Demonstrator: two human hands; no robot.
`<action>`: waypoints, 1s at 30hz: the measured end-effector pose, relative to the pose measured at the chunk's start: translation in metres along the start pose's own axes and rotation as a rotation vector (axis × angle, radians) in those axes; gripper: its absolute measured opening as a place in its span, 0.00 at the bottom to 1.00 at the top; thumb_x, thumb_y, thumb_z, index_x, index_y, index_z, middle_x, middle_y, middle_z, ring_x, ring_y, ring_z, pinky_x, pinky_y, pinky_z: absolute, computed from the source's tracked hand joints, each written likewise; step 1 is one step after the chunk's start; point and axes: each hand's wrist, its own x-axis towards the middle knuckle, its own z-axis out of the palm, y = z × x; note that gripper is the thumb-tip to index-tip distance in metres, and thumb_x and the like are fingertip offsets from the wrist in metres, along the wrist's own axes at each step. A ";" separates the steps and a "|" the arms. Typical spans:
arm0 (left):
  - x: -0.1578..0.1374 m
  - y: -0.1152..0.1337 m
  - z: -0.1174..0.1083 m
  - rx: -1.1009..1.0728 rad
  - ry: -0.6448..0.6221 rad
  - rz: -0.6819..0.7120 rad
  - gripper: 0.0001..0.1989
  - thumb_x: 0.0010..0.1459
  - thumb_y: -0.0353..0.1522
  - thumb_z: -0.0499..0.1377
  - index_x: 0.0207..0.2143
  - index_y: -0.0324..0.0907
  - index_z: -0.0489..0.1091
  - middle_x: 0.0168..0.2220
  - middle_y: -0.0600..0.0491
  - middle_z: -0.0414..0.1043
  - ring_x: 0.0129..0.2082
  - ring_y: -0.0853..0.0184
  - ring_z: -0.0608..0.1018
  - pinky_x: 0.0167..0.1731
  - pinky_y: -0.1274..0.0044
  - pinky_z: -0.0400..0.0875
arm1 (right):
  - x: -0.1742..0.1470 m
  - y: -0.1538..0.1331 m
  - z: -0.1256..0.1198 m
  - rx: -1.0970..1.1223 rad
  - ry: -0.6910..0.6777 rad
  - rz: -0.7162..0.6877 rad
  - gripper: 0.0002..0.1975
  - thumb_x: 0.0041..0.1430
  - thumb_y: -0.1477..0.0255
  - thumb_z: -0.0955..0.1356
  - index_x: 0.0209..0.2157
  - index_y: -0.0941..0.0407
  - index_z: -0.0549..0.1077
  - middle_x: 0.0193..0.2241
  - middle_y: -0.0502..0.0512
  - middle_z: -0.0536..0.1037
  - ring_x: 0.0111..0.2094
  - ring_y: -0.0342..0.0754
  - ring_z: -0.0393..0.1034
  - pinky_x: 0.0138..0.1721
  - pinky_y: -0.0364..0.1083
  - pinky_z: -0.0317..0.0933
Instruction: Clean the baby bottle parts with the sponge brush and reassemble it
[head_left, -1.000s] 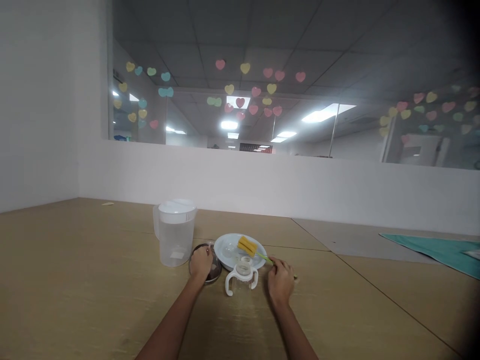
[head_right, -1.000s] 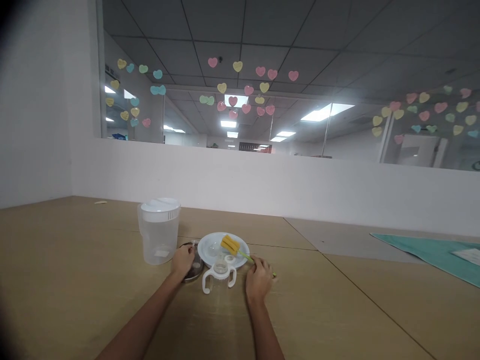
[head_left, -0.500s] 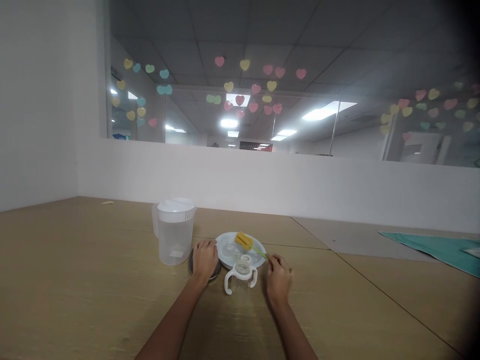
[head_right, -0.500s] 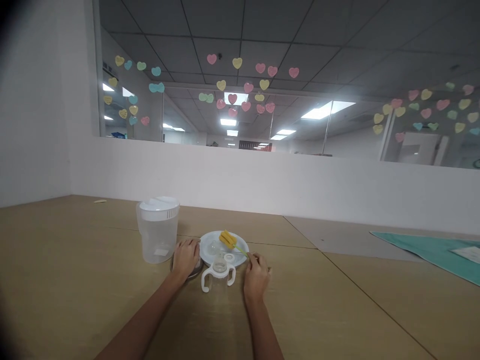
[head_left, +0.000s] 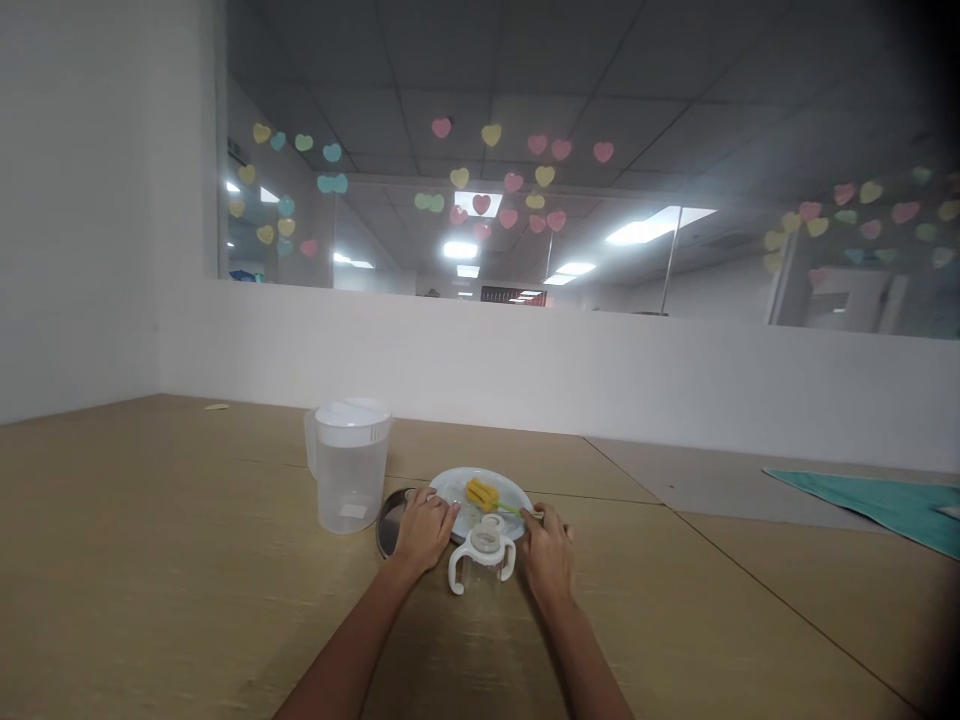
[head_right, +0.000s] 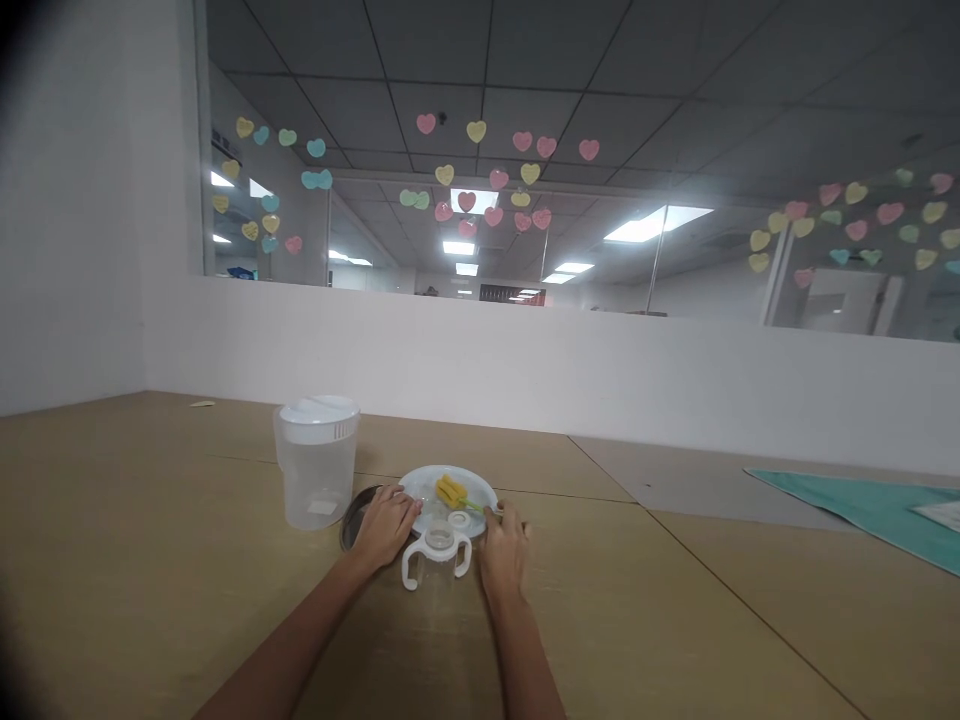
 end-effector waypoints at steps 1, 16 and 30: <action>0.000 0.000 0.000 0.003 0.000 0.008 0.22 0.66 0.36 0.42 0.34 0.39 0.74 0.36 0.47 0.77 0.50 0.58 0.70 0.52 0.64 0.60 | 0.000 0.001 0.001 0.018 -0.001 0.002 0.20 0.53 0.84 0.60 0.43 0.55 0.76 0.41 0.59 0.75 0.40 0.49 0.68 0.40 0.46 0.51; 0.001 -0.002 0.003 0.013 0.008 0.030 0.23 0.66 0.35 0.42 0.31 0.41 0.75 0.35 0.46 0.77 0.50 0.58 0.70 0.53 0.61 0.59 | 0.002 0.005 0.014 0.380 0.214 -0.039 0.14 0.54 0.78 0.61 0.33 0.58 0.78 0.31 0.57 0.78 0.35 0.50 0.69 0.39 0.46 0.58; 0.000 -0.002 0.006 0.004 0.032 -0.002 0.20 0.66 0.35 0.42 0.39 0.41 0.73 0.41 0.47 0.76 0.50 0.61 0.71 0.54 0.64 0.58 | 0.000 0.003 -0.002 0.607 0.259 0.226 0.08 0.43 0.73 0.62 0.22 0.56 0.72 0.24 0.56 0.75 0.32 0.52 0.68 0.37 0.48 0.59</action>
